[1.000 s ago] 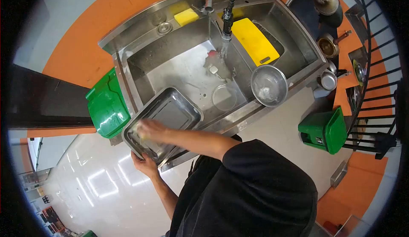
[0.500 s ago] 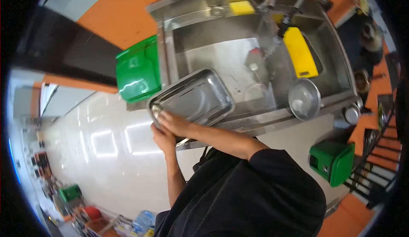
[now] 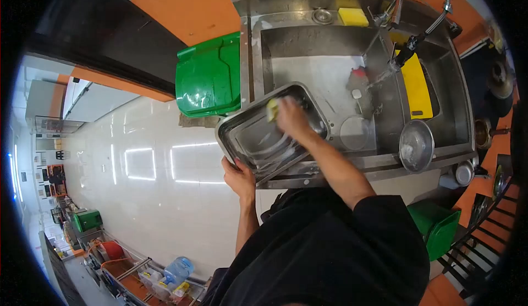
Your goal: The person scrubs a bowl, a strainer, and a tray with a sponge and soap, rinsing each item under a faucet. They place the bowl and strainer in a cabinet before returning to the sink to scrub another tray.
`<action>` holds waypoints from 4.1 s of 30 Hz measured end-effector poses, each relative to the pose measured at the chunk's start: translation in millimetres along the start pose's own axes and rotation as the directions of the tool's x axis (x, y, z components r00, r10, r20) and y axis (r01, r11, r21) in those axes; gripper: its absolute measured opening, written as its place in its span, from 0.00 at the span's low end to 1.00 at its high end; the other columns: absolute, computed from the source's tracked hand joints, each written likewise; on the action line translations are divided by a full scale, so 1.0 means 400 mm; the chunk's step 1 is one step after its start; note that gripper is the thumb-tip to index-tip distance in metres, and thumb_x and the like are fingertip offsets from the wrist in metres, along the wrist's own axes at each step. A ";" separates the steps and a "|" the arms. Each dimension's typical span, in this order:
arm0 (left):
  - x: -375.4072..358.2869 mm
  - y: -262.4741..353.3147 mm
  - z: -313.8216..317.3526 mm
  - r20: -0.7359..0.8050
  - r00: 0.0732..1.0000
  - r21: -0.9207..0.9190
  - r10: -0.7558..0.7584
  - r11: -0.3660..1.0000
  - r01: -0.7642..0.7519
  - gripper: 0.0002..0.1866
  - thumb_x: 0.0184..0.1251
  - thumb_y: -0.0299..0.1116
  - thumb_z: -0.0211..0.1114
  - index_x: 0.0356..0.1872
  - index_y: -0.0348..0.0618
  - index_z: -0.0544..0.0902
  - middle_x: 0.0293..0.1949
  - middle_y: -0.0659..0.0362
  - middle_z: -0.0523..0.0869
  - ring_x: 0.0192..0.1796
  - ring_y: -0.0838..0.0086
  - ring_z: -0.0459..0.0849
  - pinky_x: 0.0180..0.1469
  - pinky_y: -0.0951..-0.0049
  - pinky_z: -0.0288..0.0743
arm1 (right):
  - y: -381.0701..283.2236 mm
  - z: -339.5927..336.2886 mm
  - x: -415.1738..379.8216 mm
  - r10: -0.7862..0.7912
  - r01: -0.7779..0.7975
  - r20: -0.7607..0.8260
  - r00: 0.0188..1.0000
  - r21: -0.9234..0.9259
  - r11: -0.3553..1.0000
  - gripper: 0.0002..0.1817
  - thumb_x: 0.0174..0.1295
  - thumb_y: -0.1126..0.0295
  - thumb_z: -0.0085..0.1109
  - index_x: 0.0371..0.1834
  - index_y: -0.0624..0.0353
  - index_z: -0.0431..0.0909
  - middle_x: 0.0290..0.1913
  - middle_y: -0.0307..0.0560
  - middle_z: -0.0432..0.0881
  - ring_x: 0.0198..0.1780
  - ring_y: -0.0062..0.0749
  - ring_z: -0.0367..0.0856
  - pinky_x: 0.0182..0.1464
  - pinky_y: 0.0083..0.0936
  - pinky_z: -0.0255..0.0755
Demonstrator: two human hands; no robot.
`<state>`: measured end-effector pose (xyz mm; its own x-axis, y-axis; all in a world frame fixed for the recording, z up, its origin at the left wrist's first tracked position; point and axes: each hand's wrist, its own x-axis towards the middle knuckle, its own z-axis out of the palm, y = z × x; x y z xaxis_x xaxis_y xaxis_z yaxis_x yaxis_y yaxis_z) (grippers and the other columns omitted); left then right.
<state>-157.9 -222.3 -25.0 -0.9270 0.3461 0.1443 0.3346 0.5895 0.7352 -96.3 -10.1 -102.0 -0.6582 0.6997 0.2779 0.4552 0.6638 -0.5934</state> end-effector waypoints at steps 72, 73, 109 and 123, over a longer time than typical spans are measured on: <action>-0.097 0.345 0.209 0.248 0.928 -0.594 0.278 0.800 -0.081 0.20 0.79 0.43 0.53 0.26 0.43 0.72 0.18 0.68 0.65 0.24 0.84 0.60 0.25 0.74 0.57 | 0.285 -0.869 -0.327 0.188 -0.075 -0.244 0.951 0.406 0.911 0.20 0.53 0.79 0.57 0.52 0.65 0.78 0.48 0.54 0.80 0.50 0.43 0.81 0.55 0.32 0.72; -0.109 0.367 0.188 0.224 0.920 -0.481 0.322 0.857 -0.183 0.20 0.79 0.43 0.53 0.27 0.41 0.72 0.16 0.62 0.67 0.22 0.78 0.63 0.24 0.70 0.59 | 0.214 -0.854 -0.267 0.021 0.102 -0.345 0.939 0.335 0.937 0.18 0.54 0.77 0.57 0.51 0.64 0.79 0.47 0.54 0.80 0.50 0.46 0.80 0.56 0.35 0.72; -0.009 0.359 -0.008 0.325 0.736 -0.553 0.594 0.750 -0.362 0.18 0.75 0.42 0.57 0.32 0.36 0.78 0.16 0.64 0.71 0.20 0.77 0.67 0.24 0.68 0.60 | 0.318 -0.685 0.105 0.485 -0.203 0.182 0.855 0.979 -0.010 0.18 0.71 0.58 0.51 0.57 0.54 0.80 0.45 0.39 0.84 0.40 0.26 0.82 0.43 0.25 0.76; -0.070 0.665 0.108 0.530 0.717 -0.773 0.452 0.606 0.190 0.08 0.76 0.29 0.57 0.45 0.37 0.82 0.33 0.67 0.82 0.34 0.85 0.75 0.38 0.79 0.68 | -0.031 -0.854 0.114 -0.088 0.422 -0.559 0.824 0.503 0.755 0.16 0.66 0.70 0.56 0.55 0.64 0.78 0.41 0.52 0.87 0.43 0.36 0.87 0.50 0.32 0.79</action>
<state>-35.7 -43.4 137.8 -0.4235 0.9019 0.0847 -0.1043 -0.1414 0.9844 72.8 103.8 176.1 -0.2474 0.6658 0.7039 -0.2356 0.6633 -0.7103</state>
